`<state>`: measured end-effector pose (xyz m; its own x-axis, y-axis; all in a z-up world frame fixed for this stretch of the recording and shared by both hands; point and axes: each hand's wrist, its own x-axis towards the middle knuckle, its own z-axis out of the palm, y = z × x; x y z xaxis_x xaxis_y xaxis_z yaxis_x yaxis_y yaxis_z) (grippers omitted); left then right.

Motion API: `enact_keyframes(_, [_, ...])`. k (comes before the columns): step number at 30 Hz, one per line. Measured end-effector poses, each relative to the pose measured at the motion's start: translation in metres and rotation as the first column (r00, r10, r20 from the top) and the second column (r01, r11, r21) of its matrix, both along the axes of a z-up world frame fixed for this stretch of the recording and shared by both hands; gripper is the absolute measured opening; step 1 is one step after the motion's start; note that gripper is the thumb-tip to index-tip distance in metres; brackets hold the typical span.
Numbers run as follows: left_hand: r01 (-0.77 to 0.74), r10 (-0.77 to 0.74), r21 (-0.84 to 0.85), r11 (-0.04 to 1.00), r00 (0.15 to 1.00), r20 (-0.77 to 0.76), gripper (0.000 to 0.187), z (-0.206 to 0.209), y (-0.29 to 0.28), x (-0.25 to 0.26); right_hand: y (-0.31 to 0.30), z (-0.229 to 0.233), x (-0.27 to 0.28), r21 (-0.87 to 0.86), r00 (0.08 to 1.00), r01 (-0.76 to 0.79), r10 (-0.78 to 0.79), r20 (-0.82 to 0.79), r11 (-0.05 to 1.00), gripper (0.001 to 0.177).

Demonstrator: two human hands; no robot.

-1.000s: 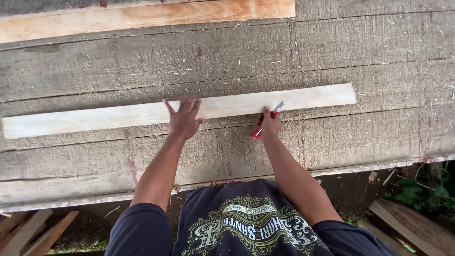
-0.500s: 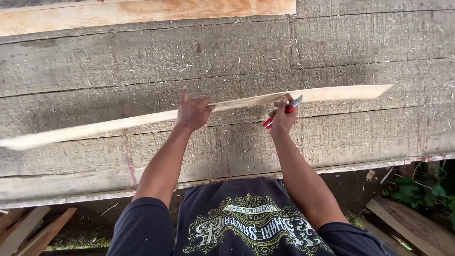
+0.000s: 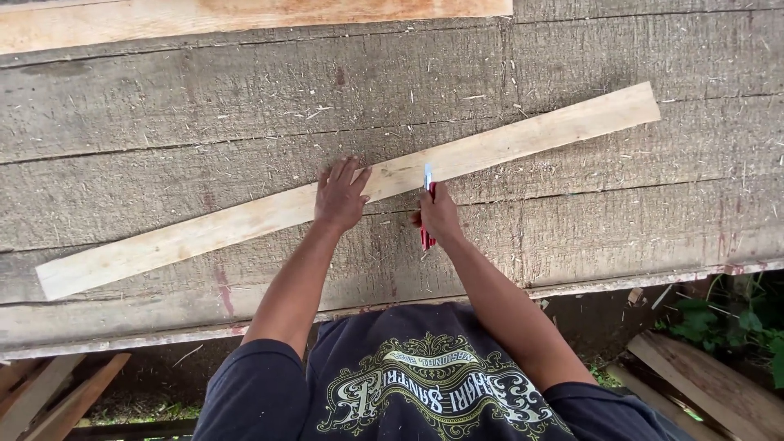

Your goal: The person selects a long wooden plank from a pile and uses a red utility knife to shave thin strips from its surface. They repeatedly scrape along the length of the plank, removing wood shavings, then set the plank aside and pick up another piece to continue the process.

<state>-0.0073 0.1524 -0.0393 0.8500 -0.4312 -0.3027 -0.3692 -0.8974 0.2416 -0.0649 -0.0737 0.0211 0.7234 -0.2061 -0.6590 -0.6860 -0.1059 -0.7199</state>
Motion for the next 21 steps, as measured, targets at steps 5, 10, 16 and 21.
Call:
enact_keyframes(5, [0.01, -0.012, 0.034, 0.999, 0.999, 0.038, 0.066, 0.006, -0.001, -0.005, 0.007, -0.01, 0.012, -0.034, 0.997, -0.079, 0.079, 0.009, 0.996, 0.026])
enact_keyframes(10, [0.012, -0.011, 0.012, 1.0, 1.0, -0.026, 0.082, 0.029, 0.003, -0.008, 0.012, -0.004, 0.016, -0.2, 0.935, -0.352, 0.353, -0.03, 0.915, 0.028])
enact_keyframes(16, [-0.027, 0.027, 0.024, 0.999, 1.0, -0.011, 0.093, 0.008, 0.028, -0.004, 0.018, -0.002, 0.014, -0.476, 0.771, -0.575, 0.636, -0.041, 0.666, 0.023])
enact_keyframes(21, [0.037, -0.037, -0.02, 0.999, 0.999, 0.0, 0.086, -0.004, 0.039, 0.005, 0.027, -0.015, 0.013, -0.546, 0.62, -0.68, 0.781, -0.074, 0.489, 0.023])
